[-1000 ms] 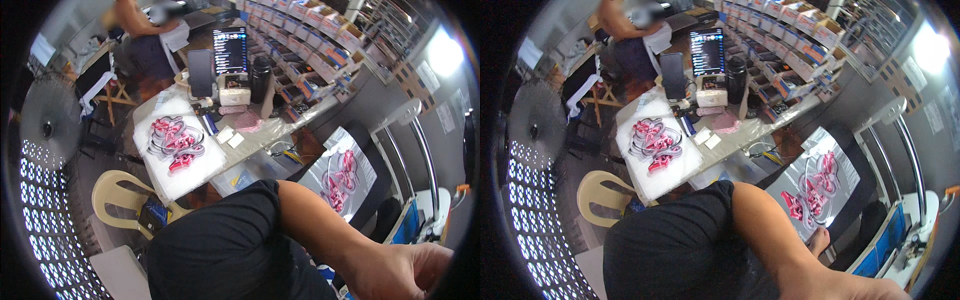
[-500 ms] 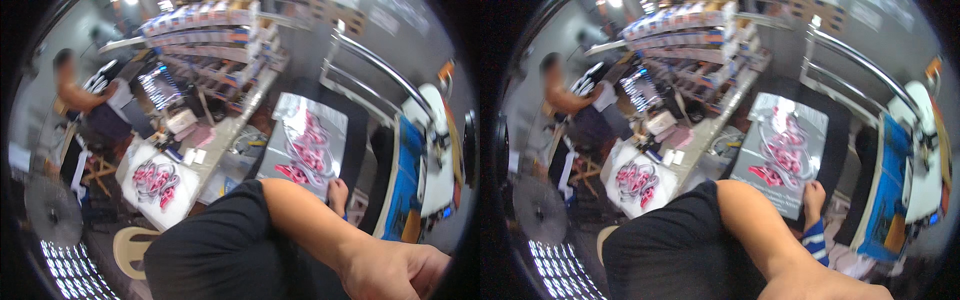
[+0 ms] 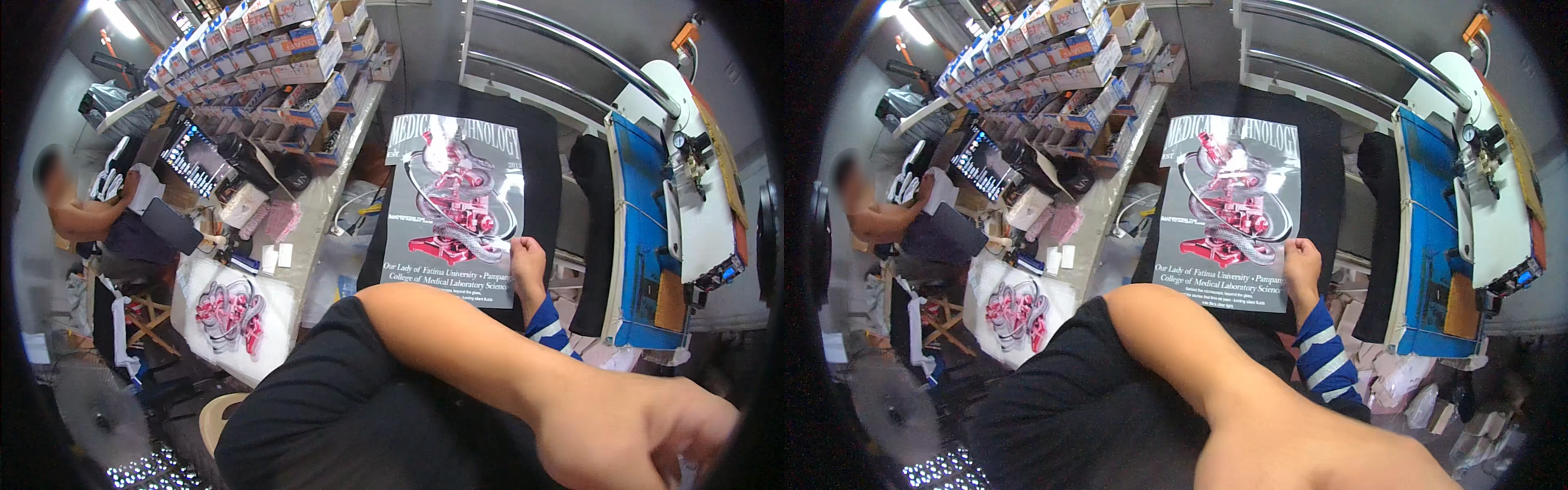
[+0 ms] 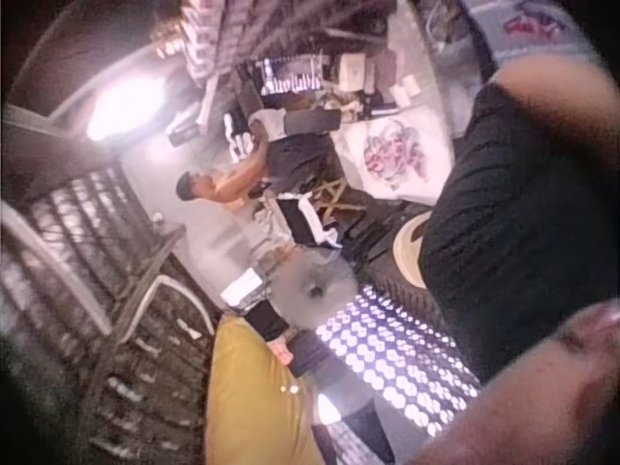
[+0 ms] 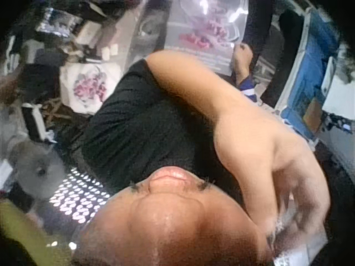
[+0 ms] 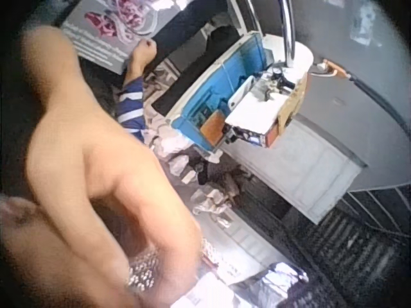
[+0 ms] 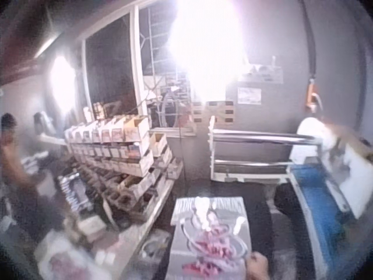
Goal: The person places black t-shirts on a heat press, aligns printed transfer sheets, closes the press, and then removes and stacks the finished shirts. The process is repeated for multiple shirts.
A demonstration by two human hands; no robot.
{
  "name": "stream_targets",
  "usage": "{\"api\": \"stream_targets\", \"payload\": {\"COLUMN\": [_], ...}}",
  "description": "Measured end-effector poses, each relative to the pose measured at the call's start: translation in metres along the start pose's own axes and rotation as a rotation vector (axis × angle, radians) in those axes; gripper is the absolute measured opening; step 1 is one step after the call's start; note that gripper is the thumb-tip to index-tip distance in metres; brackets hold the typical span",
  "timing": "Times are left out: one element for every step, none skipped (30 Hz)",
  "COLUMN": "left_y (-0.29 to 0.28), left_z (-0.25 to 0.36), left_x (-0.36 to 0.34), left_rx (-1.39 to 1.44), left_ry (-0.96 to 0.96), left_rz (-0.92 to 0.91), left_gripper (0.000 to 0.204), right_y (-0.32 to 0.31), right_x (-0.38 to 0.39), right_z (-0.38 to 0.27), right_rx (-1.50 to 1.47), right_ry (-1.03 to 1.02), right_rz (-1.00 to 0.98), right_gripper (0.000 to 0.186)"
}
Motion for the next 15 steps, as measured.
{"api": "stream_targets", "payload": {"left_y": [-0.009, -0.023, -0.041, -0.065, -0.09, -0.116, -0.139, -0.167, -0.174, -0.184, -0.192, -0.193, -0.193, -0.194, -0.198], "left_z": [0.004, 0.012, 0.03, 0.047, 0.065, 0.091, 0.119, 0.151, 0.183, 0.214, 0.245, 0.274, 0.302, 0.328, 0.356], "left_x": [0.013, 0.032, 0.058, 0.084, 0.113, 0.148, 0.182, 0.222, 0.255, 0.284, 0.308, 0.319, 0.323, 0.326, 0.328], "left_rx": [-0.12, -0.366, -0.727, -1.065, -1.438, -1.805, -2.057, -2.057, -2.237, -2.273, -2.309, -2.419, -2.51, -2.621, -2.633], "left_ry": [-0.025, -0.081, -0.135, -0.179, -0.225, -0.338, -0.358, -0.538, -0.533, -0.583, -0.685, -0.634, -0.558, -0.526, -0.55], "left_rz": [0.017, 0.026, -0.001, 0.09, 0.163, 0.235, 0.344, 0.558, 0.67, 0.797, 0.905, 0.905, 0.876, 0.894, 0.965], "left_gripper": [0.033, 0.033, 0.033, 0.036, 0.04, 0.04, 0.042, 0.041, 0.041, 0.035, 0.028, 0.021, 0.02, 0.019, 0.02], "right_y": [-0.002, -0.002, -0.003, -0.008, -0.012, -0.013, -0.012, -0.022, -0.024, -0.026, -0.029, -0.032, -0.041, -0.05, -0.057], "right_x": [-0.006, -0.011, -0.016, -0.021, -0.026, -0.029, -0.031, -0.032, -0.032, -0.032, -0.029, -0.027, -0.024, -0.017, -0.01], "right_z": [0.004, 0.01, 0.016, 0.022, 0.024, 0.031, 0.038, 0.037, 0.032, 0.027, 0.023, 0.015, 0.002, -0.011, -0.025], "right_rx": [-0.013, -0.051, -0.171, -0.111, -0.122, -0.296, -0.485, -0.204, -0.187, -0.165, -0.145, -0.113, 0.068, 0.237, 0.389], "right_ry": [-0.001, 0.035, 0.024, 0.053, 0.009, 0.058, 0.136, 0.117, 0.073, 0.079, 0.11, 0.112, 0.044, -0.014, -0.112], "right_rz": [0.024, 0.027, 0.022, 0.076, 0.116, 0.077, 0.067, 0.14, 0.115, 0.094, 0.066, 0.062, 0.13, 0.193, 0.255], "right_gripper": [0.019, 0.02, 0.019, 0.018, 0.017, 0.017, 0.018, 0.019, 0.02, 0.021, 0.022, 0.026, 0.029, 0.033, 0.036]}}
Point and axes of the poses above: each hand's wrist, its own x-axis away from the middle knuckle, its own y-axis out of the palm, z = x × y, the point moved 6 cm from there along -x, towards the middle knuckle, and after that the axes turned 14 degrees about x, right-handed, at the moved point
